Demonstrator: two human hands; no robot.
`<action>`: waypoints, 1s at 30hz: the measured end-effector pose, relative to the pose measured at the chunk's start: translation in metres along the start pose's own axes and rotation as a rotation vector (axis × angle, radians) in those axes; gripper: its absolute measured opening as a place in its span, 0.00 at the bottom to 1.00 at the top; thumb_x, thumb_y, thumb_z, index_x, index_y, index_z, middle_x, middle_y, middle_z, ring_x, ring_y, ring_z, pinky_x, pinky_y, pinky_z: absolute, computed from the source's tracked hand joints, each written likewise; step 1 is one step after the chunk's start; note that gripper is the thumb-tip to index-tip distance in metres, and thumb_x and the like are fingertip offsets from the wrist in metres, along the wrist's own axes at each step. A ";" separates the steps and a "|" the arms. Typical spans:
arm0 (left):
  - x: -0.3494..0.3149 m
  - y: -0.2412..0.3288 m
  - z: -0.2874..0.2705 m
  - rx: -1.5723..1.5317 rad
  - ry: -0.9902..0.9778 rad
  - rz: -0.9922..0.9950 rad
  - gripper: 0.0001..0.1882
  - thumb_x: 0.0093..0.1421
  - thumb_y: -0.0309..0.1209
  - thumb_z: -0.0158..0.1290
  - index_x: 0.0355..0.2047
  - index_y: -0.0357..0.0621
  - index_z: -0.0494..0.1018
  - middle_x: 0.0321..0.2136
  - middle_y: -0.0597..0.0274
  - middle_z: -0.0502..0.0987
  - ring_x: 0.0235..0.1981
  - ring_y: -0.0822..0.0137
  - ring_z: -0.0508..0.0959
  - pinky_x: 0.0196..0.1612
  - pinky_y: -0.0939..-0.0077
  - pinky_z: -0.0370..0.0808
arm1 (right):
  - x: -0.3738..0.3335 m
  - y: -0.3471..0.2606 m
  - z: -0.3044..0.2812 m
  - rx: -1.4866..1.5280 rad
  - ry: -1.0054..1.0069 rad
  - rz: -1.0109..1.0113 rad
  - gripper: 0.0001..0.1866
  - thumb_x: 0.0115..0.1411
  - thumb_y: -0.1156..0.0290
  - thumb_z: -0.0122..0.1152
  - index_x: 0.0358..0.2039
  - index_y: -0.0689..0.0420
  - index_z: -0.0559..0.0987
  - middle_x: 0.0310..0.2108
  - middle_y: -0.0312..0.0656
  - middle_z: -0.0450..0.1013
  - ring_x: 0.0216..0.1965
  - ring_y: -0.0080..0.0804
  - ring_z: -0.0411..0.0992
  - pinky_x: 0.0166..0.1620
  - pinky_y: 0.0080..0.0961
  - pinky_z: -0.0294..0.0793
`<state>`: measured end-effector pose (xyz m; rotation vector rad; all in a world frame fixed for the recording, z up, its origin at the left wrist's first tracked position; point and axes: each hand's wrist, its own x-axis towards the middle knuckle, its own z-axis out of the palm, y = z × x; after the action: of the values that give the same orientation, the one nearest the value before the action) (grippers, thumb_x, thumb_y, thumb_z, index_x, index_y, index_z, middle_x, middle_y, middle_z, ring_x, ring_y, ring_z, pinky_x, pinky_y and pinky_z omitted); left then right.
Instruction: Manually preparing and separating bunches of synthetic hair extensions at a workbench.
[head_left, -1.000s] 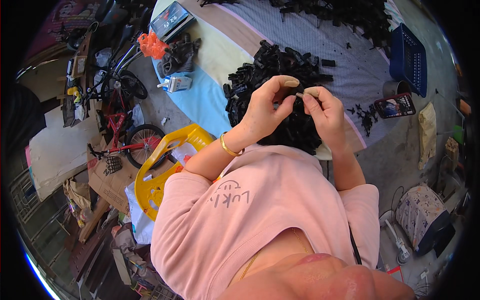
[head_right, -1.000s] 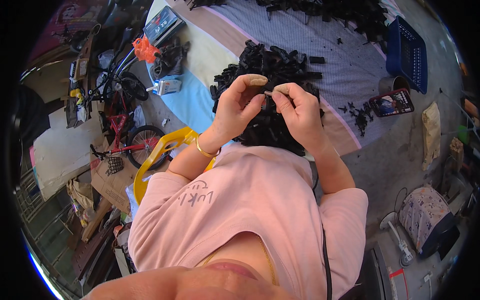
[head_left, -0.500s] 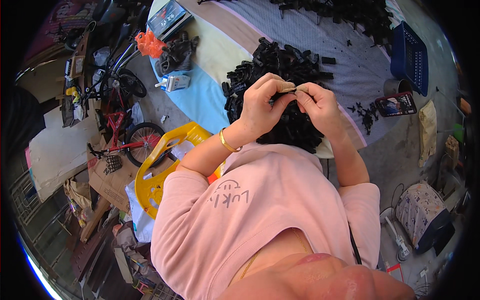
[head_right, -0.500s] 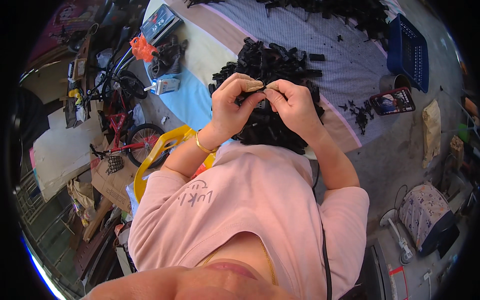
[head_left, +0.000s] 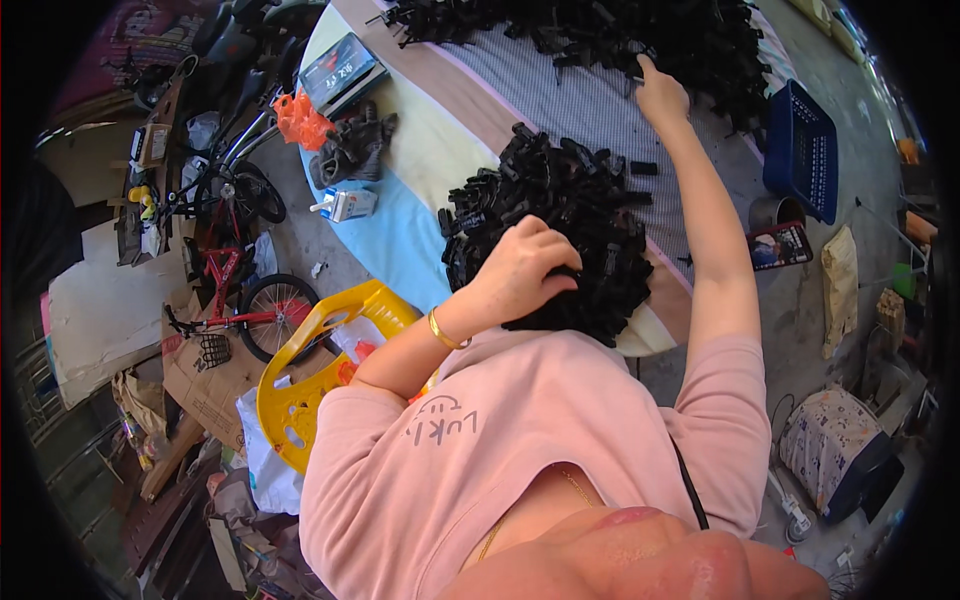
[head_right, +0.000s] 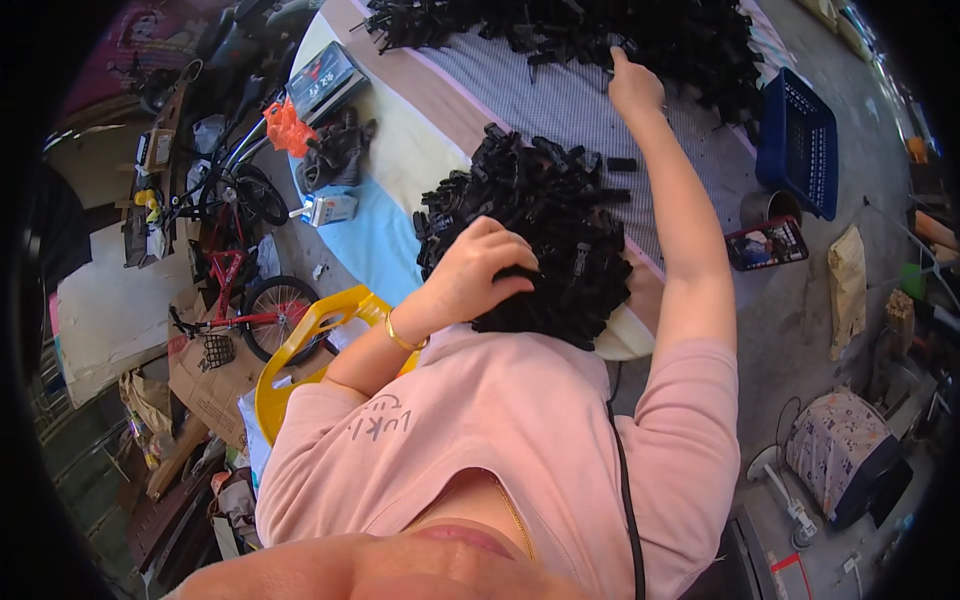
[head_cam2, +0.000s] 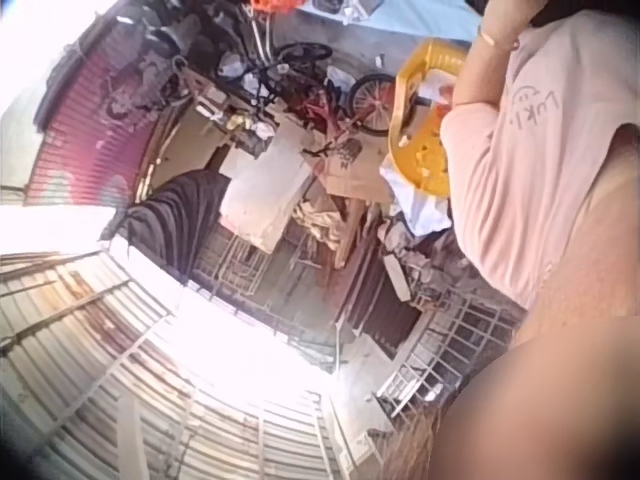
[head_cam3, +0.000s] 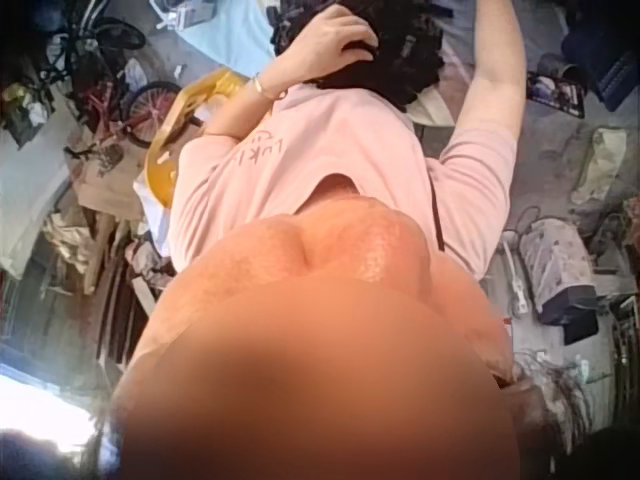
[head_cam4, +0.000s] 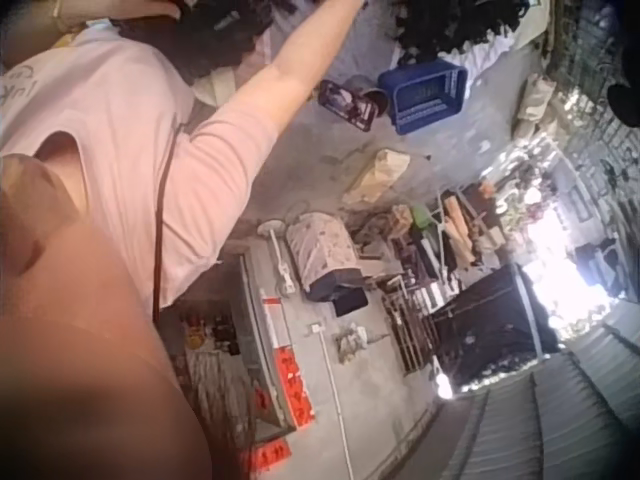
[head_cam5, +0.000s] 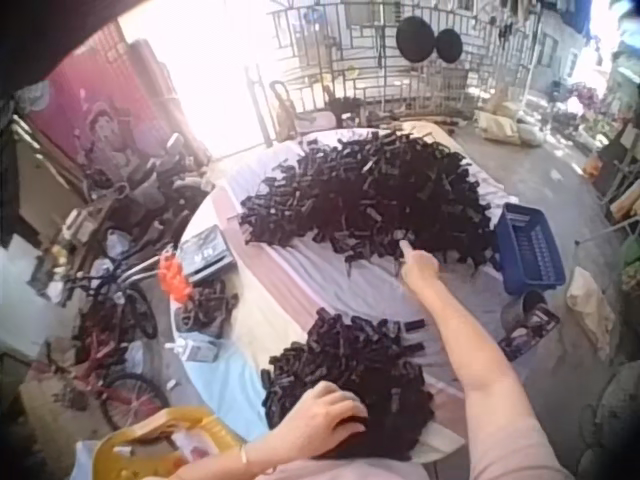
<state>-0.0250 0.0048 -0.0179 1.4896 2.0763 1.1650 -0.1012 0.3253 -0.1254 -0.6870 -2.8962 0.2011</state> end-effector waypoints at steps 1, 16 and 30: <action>0.000 0.003 0.000 0.000 0.000 0.007 0.13 0.39 0.28 0.61 0.29 0.45 0.73 0.30 0.65 0.74 0.34 0.62 0.69 0.40 0.71 0.67 | 0.008 0.008 0.009 0.000 0.010 -0.003 0.18 0.51 0.71 0.49 0.44 0.55 0.72 0.29 0.52 0.74 0.32 0.46 0.74 0.35 0.38 0.74; 0.036 -0.058 -0.018 -1.029 0.244 -0.460 0.30 0.60 0.36 0.48 0.57 0.34 0.53 0.53 0.52 0.62 0.50 0.60 0.69 0.53 0.69 0.66 | -0.110 -0.065 -0.100 0.777 0.014 -0.621 0.16 0.42 0.79 0.63 0.35 0.57 0.76 0.21 0.40 0.70 0.20 0.29 0.70 0.23 0.20 0.69; 0.021 -0.026 -0.031 -1.429 -0.396 -0.478 0.31 0.49 0.29 0.58 0.51 0.33 0.59 0.43 0.49 0.71 0.39 0.59 0.77 0.43 0.72 0.74 | -0.176 -0.078 -0.141 0.769 0.034 -0.759 0.16 0.42 0.80 0.64 0.35 0.61 0.76 0.18 0.37 0.66 0.18 0.30 0.66 0.22 0.22 0.66</action>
<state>-0.0702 0.0077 -0.0149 0.4077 0.7614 1.4215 0.0463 0.1897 0.0039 0.5076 -2.4904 1.0655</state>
